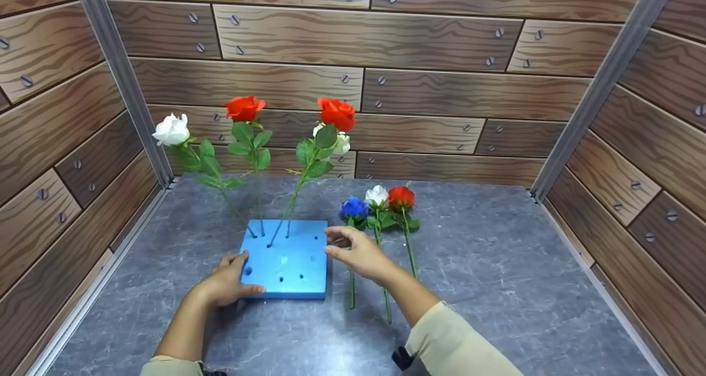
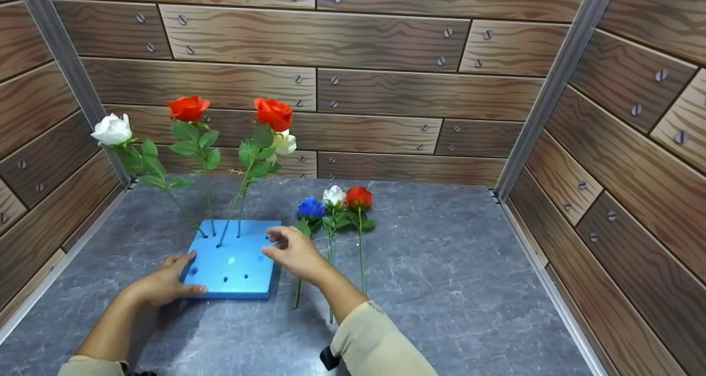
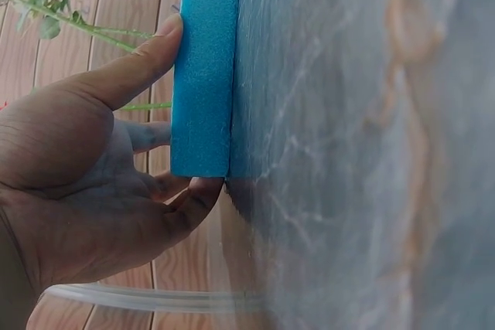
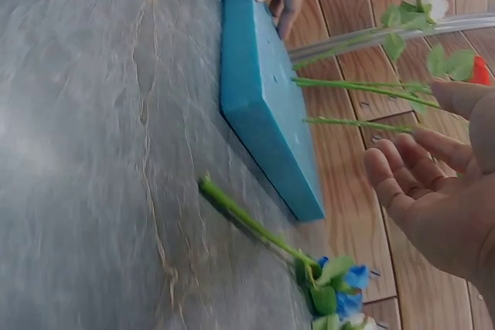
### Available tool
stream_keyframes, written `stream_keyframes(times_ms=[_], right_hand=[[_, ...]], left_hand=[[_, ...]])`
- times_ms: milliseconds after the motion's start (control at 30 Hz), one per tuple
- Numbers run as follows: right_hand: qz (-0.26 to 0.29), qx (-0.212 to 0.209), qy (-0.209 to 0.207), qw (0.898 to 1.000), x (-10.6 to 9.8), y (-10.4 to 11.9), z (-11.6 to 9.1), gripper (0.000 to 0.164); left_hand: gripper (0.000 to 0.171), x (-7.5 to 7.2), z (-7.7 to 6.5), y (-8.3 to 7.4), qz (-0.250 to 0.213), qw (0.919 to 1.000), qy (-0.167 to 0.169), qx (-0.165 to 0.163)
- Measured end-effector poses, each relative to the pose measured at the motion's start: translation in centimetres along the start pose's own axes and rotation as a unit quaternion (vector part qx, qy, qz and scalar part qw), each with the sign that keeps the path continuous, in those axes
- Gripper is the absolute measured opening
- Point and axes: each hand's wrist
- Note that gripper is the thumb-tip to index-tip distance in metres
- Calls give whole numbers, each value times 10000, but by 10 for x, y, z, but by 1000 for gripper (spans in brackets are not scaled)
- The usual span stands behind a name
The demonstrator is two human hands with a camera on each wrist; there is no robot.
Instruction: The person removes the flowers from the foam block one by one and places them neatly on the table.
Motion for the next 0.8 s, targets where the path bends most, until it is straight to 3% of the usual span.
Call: stream_keyframes(times_ms=[267,567,800], right_hand=[[1385,63,122,9903,31,-5,22,51],[1773,125,-491,9829,54,-15,40,49],[2379,146,-859,9674,73,-22,62,53]], left_hand=[[113,0,1,-1,43,10000,-62,-33],[115,0,5,-6,78,9999,14,-69],[120,1,5,-1,102,9997,41,-219]])
Point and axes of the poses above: each hand's wrist, its own z-axis towards the middle knuckle, its own x-axis out of the palm, y = z × x, and after that the axes turned 6 degrees about -y, right-handed
